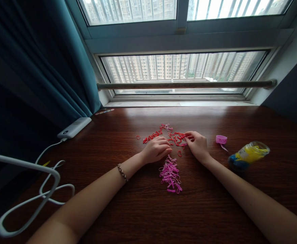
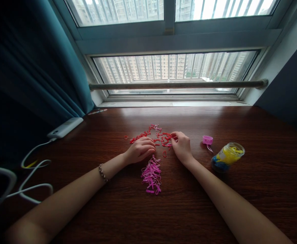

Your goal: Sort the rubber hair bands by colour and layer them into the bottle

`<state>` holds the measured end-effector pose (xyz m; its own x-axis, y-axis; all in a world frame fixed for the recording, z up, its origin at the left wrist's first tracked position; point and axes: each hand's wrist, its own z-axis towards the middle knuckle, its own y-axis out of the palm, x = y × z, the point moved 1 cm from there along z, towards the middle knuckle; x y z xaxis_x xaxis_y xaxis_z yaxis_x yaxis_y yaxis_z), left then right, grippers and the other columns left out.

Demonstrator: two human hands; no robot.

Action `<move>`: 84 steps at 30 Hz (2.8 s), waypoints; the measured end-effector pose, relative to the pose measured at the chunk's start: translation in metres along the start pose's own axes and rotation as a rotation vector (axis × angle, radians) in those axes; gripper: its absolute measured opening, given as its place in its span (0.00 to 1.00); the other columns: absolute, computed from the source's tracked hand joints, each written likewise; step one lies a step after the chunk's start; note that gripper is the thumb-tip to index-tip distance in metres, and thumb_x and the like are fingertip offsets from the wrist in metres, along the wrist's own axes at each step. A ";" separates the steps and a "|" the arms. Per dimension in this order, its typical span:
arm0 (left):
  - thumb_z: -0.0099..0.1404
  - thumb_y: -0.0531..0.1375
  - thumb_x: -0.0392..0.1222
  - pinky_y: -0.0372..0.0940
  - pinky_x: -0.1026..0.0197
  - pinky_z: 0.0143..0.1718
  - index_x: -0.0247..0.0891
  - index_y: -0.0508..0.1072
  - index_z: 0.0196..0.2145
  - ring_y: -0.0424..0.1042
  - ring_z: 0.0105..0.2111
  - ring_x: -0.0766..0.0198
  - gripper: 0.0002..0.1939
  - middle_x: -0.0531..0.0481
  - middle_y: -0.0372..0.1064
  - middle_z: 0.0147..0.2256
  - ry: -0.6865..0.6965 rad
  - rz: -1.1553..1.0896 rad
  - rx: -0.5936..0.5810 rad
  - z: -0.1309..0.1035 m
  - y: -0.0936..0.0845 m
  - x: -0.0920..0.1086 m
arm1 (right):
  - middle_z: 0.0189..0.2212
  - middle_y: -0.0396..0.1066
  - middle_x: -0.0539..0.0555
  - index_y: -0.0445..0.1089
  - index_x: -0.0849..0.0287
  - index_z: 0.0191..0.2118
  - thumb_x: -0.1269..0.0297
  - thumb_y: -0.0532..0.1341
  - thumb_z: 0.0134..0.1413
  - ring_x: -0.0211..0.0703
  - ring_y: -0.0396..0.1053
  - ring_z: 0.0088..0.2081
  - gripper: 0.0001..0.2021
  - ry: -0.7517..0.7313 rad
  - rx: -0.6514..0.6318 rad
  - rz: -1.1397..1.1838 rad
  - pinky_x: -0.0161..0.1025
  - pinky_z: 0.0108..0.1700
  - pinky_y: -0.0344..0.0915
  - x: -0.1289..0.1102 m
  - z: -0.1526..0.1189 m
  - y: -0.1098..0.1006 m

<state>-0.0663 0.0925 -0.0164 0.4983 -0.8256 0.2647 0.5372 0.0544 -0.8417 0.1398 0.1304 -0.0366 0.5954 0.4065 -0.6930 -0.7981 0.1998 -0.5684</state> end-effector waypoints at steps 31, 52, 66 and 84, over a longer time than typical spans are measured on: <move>0.63 0.52 0.41 0.60 0.55 0.46 0.40 0.69 0.44 0.65 0.45 0.60 0.12 0.45 0.68 0.44 0.032 0.109 0.058 0.001 0.004 -0.001 | 0.29 0.74 0.54 0.73 0.60 0.31 0.60 0.62 0.42 0.44 0.71 0.32 0.10 0.200 -0.086 0.609 0.42 0.38 0.69 -0.009 -0.003 0.006; 0.63 0.52 0.43 0.59 0.54 0.50 0.36 0.64 0.48 0.63 0.47 0.58 0.16 0.42 0.66 0.45 -0.134 0.072 0.039 0.003 0.009 -0.004 | 0.28 0.74 0.53 0.66 0.59 0.33 0.59 0.63 0.43 0.42 0.72 0.31 0.11 0.273 -0.230 0.797 0.38 0.33 0.69 -0.025 -0.006 0.005; 0.62 0.50 0.39 0.51 0.44 0.53 0.33 0.63 0.49 0.58 0.52 0.52 0.17 0.40 0.65 0.47 -0.722 0.444 0.184 -0.006 0.013 -0.032 | 0.30 0.75 0.52 0.75 0.57 0.32 0.74 0.55 0.47 0.39 0.71 0.31 0.11 -0.268 -0.492 0.505 0.34 0.34 0.66 -0.038 -0.020 0.007; 0.64 0.42 0.57 0.23 0.33 0.55 0.48 0.40 0.61 0.26 0.62 0.51 0.31 0.53 0.46 0.60 -0.572 0.376 -0.095 0.004 0.014 -0.022 | 0.28 0.69 0.55 0.65 0.60 0.37 0.69 0.55 0.47 0.48 0.64 0.34 0.09 0.014 -0.018 -0.328 0.42 0.37 0.60 0.010 -0.002 0.004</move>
<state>-0.0670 0.1133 -0.0322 0.9337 -0.3330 0.1313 0.2085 0.2078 -0.9557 0.1425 0.1337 -0.0464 0.8218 0.3109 -0.4774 -0.5617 0.3021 -0.7702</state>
